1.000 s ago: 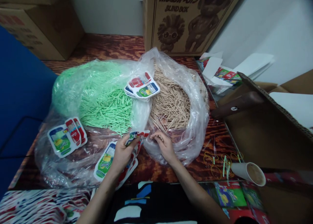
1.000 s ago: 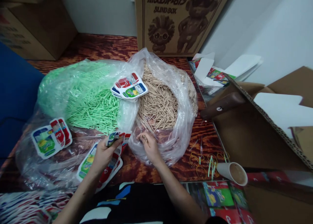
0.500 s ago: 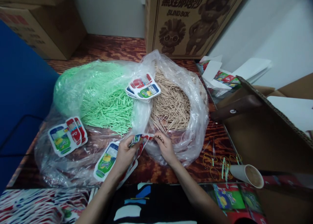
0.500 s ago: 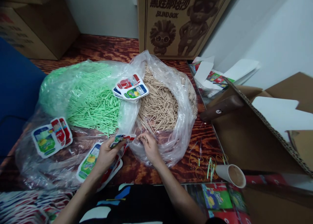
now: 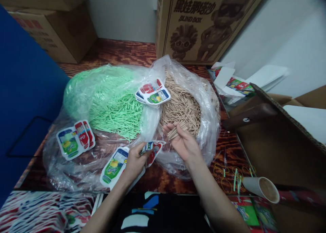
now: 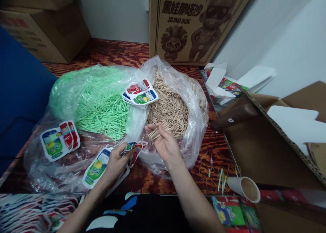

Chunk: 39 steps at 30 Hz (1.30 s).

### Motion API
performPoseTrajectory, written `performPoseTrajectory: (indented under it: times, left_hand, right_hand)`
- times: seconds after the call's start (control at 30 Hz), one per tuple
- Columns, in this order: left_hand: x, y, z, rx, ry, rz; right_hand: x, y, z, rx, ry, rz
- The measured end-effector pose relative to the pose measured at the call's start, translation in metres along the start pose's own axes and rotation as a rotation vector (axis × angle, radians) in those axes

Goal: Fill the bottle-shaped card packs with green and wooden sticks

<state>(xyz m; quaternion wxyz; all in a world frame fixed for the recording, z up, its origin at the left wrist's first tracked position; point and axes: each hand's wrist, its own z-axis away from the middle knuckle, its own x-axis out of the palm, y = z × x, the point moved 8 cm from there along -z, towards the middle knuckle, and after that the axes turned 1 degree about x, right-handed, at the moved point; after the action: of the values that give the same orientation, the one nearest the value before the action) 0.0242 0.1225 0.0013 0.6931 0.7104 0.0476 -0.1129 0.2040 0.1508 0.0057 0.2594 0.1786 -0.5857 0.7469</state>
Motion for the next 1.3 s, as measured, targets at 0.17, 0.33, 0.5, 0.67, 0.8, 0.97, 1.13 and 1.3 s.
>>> performPoseTrajectory:
  times: [0.17, 0.33, 0.5, 0.67, 0.8, 0.97, 1.13, 1.3]
  left_hand:
    - [0.002, 0.0, 0.002, -0.023, 0.011, 0.025]
    - [0.002, -0.006, 0.001, -0.051, 0.015, 0.037]
    - [0.005, -0.01, 0.002, -0.052, -0.011, 0.013]
    - [0.008, -0.012, 0.003, -0.086, -0.023, 0.036]
    - [0.004, -0.01, 0.0, -0.1, -0.008, 0.103]
    - [0.0, -0.006, -0.001, -0.111, 0.021, 0.195]
    - [-0.002, -0.001, 0.004, -0.101, 0.043, 0.222]
    - [-0.015, -0.003, 0.01, -0.167, 0.1, 0.284]
  right_hand:
    - [0.024, 0.008, 0.001, 0.122, -0.08, -0.038]
    - [0.028, 0.011, 0.01, 0.137, -0.035, 0.023]
    - [0.028, 0.006, 0.017, 0.045, 0.028, 0.175]
    - [0.04, 0.009, 0.022, 0.053, -0.126, 0.43]
    - [0.044, -0.001, 0.03, 0.039, -0.217, 0.515]
    - [0.044, -0.024, 0.039, -0.214, -0.151, 0.791]
    - [0.06, -0.021, 0.051, -0.413, -0.25, 1.144]
    - [0.075, -0.022, 0.065, -0.624, -0.202, 1.2]
